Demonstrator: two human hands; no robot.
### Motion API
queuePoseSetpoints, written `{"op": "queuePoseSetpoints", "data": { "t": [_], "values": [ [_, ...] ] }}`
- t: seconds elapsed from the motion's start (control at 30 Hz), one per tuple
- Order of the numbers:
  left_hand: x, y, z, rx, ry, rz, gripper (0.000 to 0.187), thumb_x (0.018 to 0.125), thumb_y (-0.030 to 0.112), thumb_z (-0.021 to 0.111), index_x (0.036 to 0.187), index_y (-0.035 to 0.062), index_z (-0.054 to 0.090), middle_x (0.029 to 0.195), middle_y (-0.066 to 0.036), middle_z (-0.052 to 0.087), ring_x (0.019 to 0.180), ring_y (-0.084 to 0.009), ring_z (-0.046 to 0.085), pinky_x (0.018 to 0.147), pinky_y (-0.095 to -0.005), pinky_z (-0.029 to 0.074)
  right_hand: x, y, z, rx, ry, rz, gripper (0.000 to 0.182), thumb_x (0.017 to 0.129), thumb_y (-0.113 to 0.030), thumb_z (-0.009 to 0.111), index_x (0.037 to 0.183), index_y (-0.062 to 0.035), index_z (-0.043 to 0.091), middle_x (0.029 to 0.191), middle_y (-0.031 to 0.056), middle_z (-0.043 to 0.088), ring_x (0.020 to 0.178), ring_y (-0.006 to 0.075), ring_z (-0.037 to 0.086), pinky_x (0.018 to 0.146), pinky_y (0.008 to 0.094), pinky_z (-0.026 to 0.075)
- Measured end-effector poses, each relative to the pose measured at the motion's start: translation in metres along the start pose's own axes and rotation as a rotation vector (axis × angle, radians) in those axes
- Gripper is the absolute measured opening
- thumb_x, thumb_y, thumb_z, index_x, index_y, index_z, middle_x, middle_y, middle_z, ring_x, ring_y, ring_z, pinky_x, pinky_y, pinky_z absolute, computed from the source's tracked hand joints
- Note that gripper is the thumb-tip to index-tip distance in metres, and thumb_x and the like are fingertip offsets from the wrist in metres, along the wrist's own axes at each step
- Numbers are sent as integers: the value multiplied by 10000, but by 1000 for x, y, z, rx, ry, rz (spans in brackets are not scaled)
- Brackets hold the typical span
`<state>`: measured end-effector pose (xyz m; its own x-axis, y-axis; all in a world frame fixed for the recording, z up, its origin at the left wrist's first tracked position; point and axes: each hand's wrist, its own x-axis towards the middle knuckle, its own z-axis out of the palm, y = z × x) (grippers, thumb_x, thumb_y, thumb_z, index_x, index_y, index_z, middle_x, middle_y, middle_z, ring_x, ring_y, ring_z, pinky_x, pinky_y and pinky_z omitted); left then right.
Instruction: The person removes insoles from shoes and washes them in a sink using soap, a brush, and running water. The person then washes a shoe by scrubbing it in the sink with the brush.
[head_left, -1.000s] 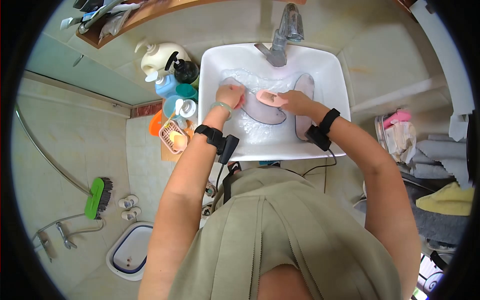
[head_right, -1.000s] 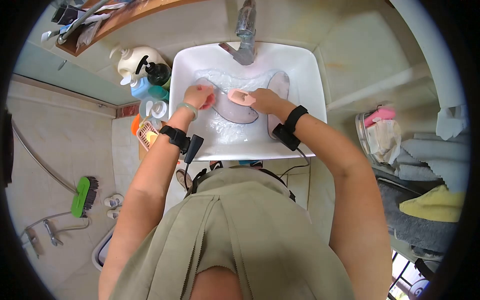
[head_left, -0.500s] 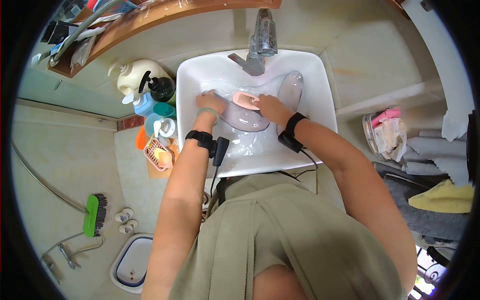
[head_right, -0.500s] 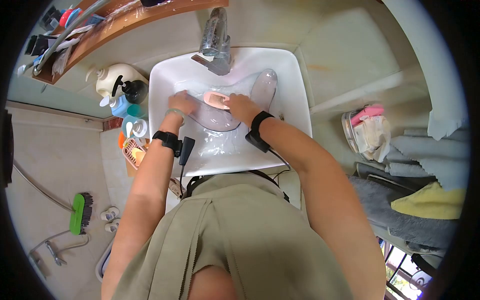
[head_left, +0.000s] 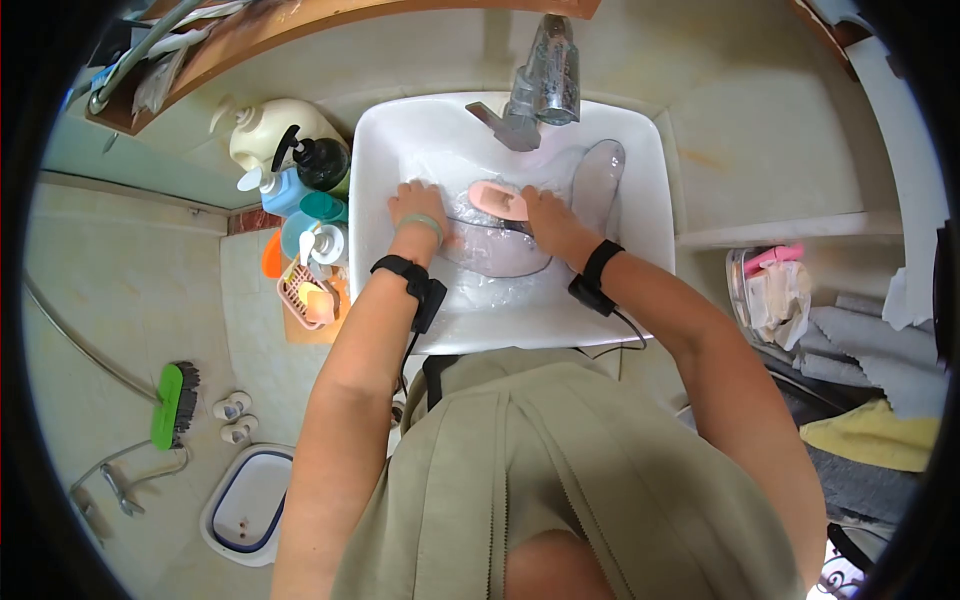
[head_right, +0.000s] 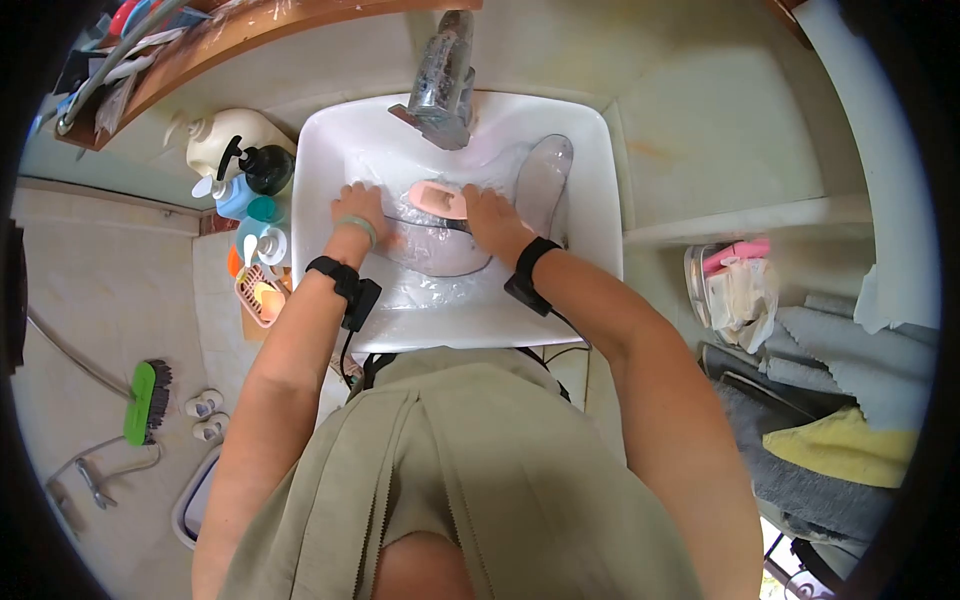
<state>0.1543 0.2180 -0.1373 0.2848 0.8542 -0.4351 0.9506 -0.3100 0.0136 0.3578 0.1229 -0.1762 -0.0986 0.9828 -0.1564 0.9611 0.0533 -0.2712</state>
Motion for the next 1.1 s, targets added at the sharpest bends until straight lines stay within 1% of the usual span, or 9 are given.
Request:
{"op": "queuePoseSetpoints", "data": {
  "t": [0.13, 0.27, 0.4, 0.47, 0.5, 0.63, 0.7, 0.93, 1.1],
  "values": [
    [7, -11, 4, -148, -384, 28, 714, 616, 389, 813, 1183, 37, 560, 1055, -160, 638, 981, -286, 617, 826, -363, 469, 1, -5, -8, 240, -383, 83, 371, 825, -103, 558, 1124, 17, 375, 943, 290, 611, 875, 427, 617, 772, 487, 476],
    [10, -27, 16, -470, -347, 71, 677, 629, 409, 793, 1161, 33, 612, 1133, -177, 626, 1040, -297, 607, 892, -336, 457, -10, 5, -46, 211, -267, 143, 330, 836, -163, 560, 1098, -3, 439, 964, 280, 611, 924, 418, 599, 778, 480, 460],
    [-9, -31, -19, -577, -293, 111, 585, 683, 392, 753, 1108, 8, 637, 1014, -175, 650, 954, -266, 625, 832, -323, 475, -32, 7, -90, 74, -170, 198, 304, 848, -207, 561, 1053, -2, 471, 908, 226, 640, 879, 407, 613, 759, 461, 486],
    [-8, -34, -21, -1039, -329, -14, 434, 707, 322, 753, 1011, 25, 664, 946, -114, 644, 875, -187, 622, 770, -263, 477, -45, 12, -102, 116, -118, 199, 290, 840, -206, 581, 1037, -15, 486, 905, 211, 646, 873, 398, 617, 744, 450, 487],
    [-15, -35, -28, -1197, -333, 2, 350, 757, 266, 763, 983, 69, 582, 894, -25, 630, 730, -114, 615, 643, -249, 493, -50, 12, -107, 163, -73, 207, 277, 833, -205, 602, 1020, -27, 502, 902, 196, 652, 868, 390, 621, 728, 440, 489],
    [-54, -35, -30, -1603, -291, 14, 351, 802, 233, 726, 1055, 49, 568, 919, -40, 639, 765, -122, 628, 675, -245, 505, -71, -5, -124, 409, 38, 128, 220, 793, -120, 637, 962, -31, 527, 903, 198, 638, 864, 372, 612, 737, 379, 476],
    [-72, -35, -35, -1908, -481, 202, 374, 839, 183, 683, 1140, 15, 536, 978, -68, 643, 834, -142, 641, 730, -253, 520, -72, -10, -124, 444, 175, 24, 245, 797, -176, 672, 966, -66, 533, 862, 190, 651, 817, 382, 622, 679, 417, 482],
    [-99, -27, -16, -2045, -484, 384, 496, 800, 41, 672, 1245, -23, 465, 1102, -117, 616, 986, -190, 615, 862, -296, 498, -34, -50, -138, 256, 386, 25, 238, 800, -204, 681, 943, -64, 552, 800, 186, 647, 778, 389, 624, 651, 416, 490],
    [-121, -16, -21, -2102, -473, 484, 638, 710, -100, 656, 1291, 45, 437, 1104, -129, 616, 951, -207, 625, 870, -324, 495, 8, -85, -154, 334, 476, -87, 272, 824, -260, 648, 1006, -66, 591, 909, 205, 648, 822, 387, 621, 693, 442, 493]
  ]
}}
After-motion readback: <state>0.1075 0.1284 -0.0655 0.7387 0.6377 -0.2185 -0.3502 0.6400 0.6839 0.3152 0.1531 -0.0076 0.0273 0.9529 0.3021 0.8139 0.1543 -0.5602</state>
